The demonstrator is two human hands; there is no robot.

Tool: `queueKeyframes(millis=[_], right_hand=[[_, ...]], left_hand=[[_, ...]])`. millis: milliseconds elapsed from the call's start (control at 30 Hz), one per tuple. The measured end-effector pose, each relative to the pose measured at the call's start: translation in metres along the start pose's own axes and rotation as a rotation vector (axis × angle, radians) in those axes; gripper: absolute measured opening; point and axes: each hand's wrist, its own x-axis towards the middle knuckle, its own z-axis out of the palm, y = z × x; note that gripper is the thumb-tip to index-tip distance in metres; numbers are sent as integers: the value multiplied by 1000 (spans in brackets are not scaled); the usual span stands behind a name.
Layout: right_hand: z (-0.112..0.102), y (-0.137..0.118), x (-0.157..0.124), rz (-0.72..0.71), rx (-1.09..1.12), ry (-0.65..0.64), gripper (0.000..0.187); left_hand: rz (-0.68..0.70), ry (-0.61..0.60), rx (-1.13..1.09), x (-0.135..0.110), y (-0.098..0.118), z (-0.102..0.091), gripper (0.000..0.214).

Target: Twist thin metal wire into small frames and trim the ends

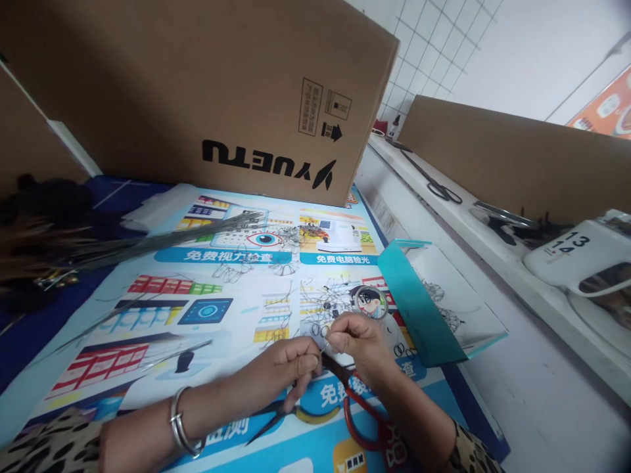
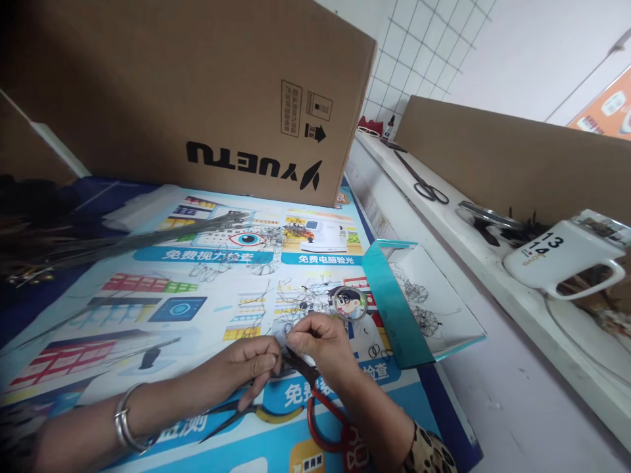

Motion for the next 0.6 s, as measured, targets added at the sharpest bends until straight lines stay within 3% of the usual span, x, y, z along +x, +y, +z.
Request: queueKeyframes(millis=[300,467,600], right_hand=[[-2,-5,0,-11,-86,48,14],[-3,-4,0,12,-81,13,15],[-1,-4,-1,-51,-186,9,15]], left_hand=[[29,31,56,-1,-4,1,25],[42,2,-9,0,2,3,23],[29,-6,-36,2,9,0,22]])
